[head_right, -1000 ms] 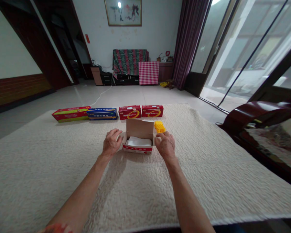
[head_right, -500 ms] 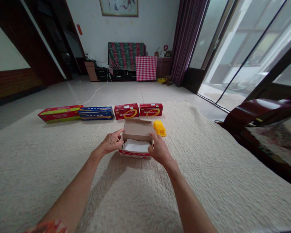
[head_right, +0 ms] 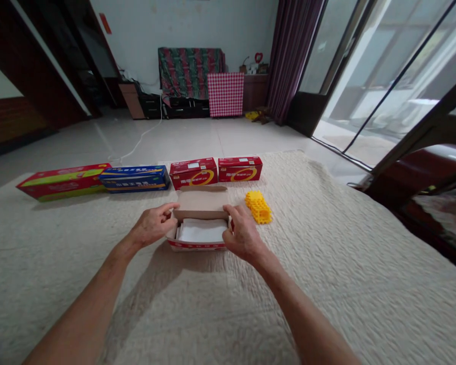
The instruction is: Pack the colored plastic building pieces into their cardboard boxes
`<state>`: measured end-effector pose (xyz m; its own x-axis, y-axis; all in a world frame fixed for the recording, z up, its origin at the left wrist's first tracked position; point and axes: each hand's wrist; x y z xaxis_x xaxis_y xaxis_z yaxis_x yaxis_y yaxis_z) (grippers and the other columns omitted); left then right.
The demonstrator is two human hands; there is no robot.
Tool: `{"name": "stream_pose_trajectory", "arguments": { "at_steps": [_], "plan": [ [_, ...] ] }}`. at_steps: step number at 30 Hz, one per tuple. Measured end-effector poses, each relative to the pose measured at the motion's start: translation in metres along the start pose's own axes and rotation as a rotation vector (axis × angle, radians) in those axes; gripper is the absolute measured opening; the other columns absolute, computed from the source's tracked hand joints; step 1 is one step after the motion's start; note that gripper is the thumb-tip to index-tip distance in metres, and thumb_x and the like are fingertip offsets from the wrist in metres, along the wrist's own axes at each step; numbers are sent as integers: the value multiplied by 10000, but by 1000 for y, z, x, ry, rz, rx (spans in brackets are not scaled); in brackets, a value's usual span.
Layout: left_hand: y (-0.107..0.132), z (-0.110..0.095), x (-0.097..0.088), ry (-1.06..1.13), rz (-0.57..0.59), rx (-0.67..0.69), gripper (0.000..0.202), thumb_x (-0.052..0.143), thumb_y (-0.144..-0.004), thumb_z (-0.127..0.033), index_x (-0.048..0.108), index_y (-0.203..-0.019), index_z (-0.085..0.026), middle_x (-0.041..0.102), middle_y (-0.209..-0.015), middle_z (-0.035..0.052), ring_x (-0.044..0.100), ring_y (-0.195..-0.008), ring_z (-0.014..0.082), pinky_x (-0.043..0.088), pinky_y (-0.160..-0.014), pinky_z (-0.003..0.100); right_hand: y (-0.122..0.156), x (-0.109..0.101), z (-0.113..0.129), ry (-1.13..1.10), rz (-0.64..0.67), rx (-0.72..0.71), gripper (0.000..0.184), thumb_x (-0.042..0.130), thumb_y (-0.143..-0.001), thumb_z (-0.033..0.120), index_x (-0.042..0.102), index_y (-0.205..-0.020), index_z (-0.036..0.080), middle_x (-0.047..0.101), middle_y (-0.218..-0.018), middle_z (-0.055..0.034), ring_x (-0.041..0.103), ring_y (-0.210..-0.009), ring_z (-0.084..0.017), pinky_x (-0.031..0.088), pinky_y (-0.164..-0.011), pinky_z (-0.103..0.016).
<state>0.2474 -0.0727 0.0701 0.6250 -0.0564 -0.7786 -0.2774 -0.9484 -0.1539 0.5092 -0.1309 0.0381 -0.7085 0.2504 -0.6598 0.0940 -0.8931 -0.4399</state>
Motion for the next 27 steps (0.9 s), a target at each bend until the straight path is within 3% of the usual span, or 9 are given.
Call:
{"name": "stream_pose_trajectory", "arguments": {
  "at_steps": [6, 15, 21, 27],
  "plan": [
    [-9, 24, 21, 316, -169, 23, 389, 599, -765, -399, 714, -1025, -133, 525, -563, -50, 468, -460, 95, 384, -460, 200, -7, 1, -8, -28, 1, -11, 563, 486, -683, 41, 544, -1224, 190, 577, -1033, -83, 561, -798, -183, 535, -697, -374],
    [-7, 28, 41, 312, -425, 98, 278, 591, -782, -320, 748, -922, -138, 659, -633, -5, 566, -537, 111, 455, -531, 207, -4, 1, -9, -89, -42, -37, 582, 496, -706, 42, 529, -1258, 225, 573, -1099, -77, 584, -863, -196, 554, -728, -387],
    [-9, 29, 43, 300, -471, 77, 287, 587, -780, -329, 753, -923, -145, 634, -601, -18, 529, -486, 96, 443, -502, 205, -9, 4, -6, -76, -92, -37, 529, 487, -731, 67, 547, -1225, 247, 590, -1095, -69, 605, -875, -195, 554, -713, -364],
    [-9, 25, 42, 295, -421, 46, 317, 570, -787, -371, 756, -923, -153, 688, -646, 2, 577, -538, 120, 466, -528, 216, -8, -2, -6, -76, -136, -3, 300, 507, -882, 261, 580, -1172, 238, 610, -995, -50, 592, -774, -167, 536, -680, -342]
  ]
}}
Point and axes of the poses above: each hand's wrist, its own y-axis away from the middle knuckle, its own x-axis out of the palm, z = x × y
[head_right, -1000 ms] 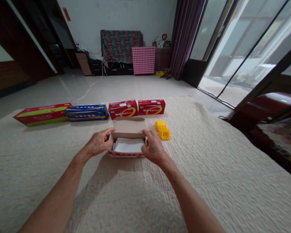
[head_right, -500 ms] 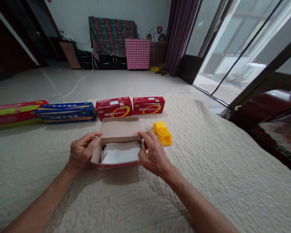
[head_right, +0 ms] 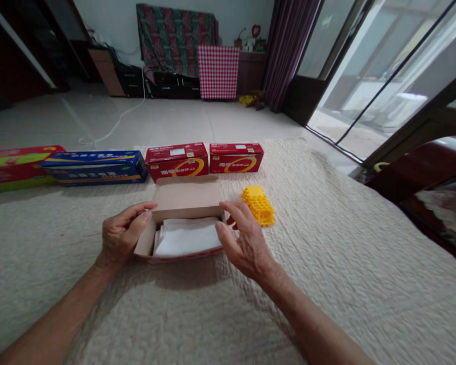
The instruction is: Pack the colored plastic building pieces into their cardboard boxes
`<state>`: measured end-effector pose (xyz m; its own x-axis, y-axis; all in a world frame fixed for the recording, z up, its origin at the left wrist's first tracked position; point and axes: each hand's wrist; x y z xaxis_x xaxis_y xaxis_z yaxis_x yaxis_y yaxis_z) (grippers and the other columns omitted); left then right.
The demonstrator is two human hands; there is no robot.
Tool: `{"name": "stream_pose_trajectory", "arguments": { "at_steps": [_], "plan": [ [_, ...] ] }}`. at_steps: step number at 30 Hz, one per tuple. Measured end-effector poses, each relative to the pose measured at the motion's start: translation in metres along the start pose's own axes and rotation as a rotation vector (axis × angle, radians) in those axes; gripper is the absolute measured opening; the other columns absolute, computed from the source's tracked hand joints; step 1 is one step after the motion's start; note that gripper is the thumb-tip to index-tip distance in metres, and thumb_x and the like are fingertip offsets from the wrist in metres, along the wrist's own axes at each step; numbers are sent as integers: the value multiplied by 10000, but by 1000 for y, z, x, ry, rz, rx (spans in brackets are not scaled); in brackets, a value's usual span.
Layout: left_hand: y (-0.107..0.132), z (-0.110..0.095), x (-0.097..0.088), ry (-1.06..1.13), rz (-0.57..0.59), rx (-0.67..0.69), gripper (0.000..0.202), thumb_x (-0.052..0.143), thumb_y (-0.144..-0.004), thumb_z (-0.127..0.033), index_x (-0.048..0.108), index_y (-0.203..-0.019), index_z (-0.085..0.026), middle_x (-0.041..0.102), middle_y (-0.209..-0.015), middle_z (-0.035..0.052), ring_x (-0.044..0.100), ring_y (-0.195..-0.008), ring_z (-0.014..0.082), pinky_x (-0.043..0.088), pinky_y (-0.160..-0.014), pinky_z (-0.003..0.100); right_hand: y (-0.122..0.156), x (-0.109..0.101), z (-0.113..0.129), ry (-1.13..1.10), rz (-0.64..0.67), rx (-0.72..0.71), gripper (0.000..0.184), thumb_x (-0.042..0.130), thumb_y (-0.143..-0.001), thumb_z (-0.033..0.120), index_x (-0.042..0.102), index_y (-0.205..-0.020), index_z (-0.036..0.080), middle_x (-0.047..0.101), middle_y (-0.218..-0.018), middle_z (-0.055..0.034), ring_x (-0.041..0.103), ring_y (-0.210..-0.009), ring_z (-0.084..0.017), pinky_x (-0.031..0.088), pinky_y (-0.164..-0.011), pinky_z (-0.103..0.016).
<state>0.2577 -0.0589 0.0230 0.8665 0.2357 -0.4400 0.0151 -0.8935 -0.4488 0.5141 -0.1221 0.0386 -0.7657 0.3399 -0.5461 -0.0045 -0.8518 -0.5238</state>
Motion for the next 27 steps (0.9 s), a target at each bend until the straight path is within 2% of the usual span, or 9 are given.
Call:
{"name": "stream_pose_trajectory", "arguments": {
  "at_steps": [4, 7, 9, 12, 16, 21, 27],
  "plan": [
    [2, 7, 0, 21, -14, -6, 315, 607, -789, -388, 756, -948, -161, 713, -704, 8, 571, -539, 115, 453, -507, 212, -5, -23, -14, 107, -203, 57, 195, 455, -921, 273, 600, -1045, 232, 616, -1032, -67, 611, -868, -186, 530, -717, -349],
    [3, 14, 0, 25, -16, 5, 298, 627, -790, -379, 759, -964, -176, 688, -652, -5, 534, -502, 108, 422, -470, 208, -1, -39, -42, 275, -402, 112, 161, 496, -855, 224, 568, -999, 221, 602, -987, -69, 596, -821, -193, 522, -692, -367],
    [3, 17, 0, 24, -18, 15, 294, 630, -794, -373, 761, -972, -179, 683, -651, -8, 533, -507, 107, 417, -471, 204, 7, -43, -62, 370, -462, 154, 201, 527, -823, 232, 539, -1024, 216, 585, -1002, -77, 586, -860, -213, 518, -714, -390],
    [4, 19, 1, 31, -33, 10, 292, 632, -798, -378, 763, -970, -182, 694, -681, -4, 558, -539, 114, 424, -487, 201, 20, -36, -82, 430, -413, 221, 354, 608, -801, 320, 493, -1115, 202, 554, -1072, -103, 561, -964, -251, 509, -798, -436],
    [4, 19, 2, 47, -37, -11, 284, 634, -802, -391, 762, -969, -200, 707, -713, 6, 582, -571, 127, 434, -494, 212, 25, -22, -87, 463, -360, 289, 556, 684, -747, 423, 446, -1195, 195, 528, -1114, -123, 542, -986, -274, 496, -824, -459],
    [4, 20, 1, 39, -29, 1, 282, 636, -799, -398, 762, -957, -201, 685, -650, -14, 551, -530, 121, 426, -481, 212, 23, -19, -88, 476, -337, 267, 579, 692, -724, 434, 441, -1195, 210, 520, -1070, -106, 534, -942, -267, 497, -782, -441],
    [3, 20, -1, 26, -14, 3, 290, 630, -801, -381, 761, -970, -185, 710, -701, -7, 563, -545, 112, 432, -498, 195, 23, -20, -90, 492, -290, 278, 524, 676, -719, 366, 460, -1167, 201, 519, -1042, -104, 529, -931, -265, 493, -787, -438]
  ]
}}
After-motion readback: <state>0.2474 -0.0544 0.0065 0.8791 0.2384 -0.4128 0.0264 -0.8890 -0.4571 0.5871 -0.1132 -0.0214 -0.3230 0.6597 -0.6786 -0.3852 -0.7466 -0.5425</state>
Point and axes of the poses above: each hand's wrist, its own y-axis away from the middle knuckle, its own x-axis out of the palm, z = x × y
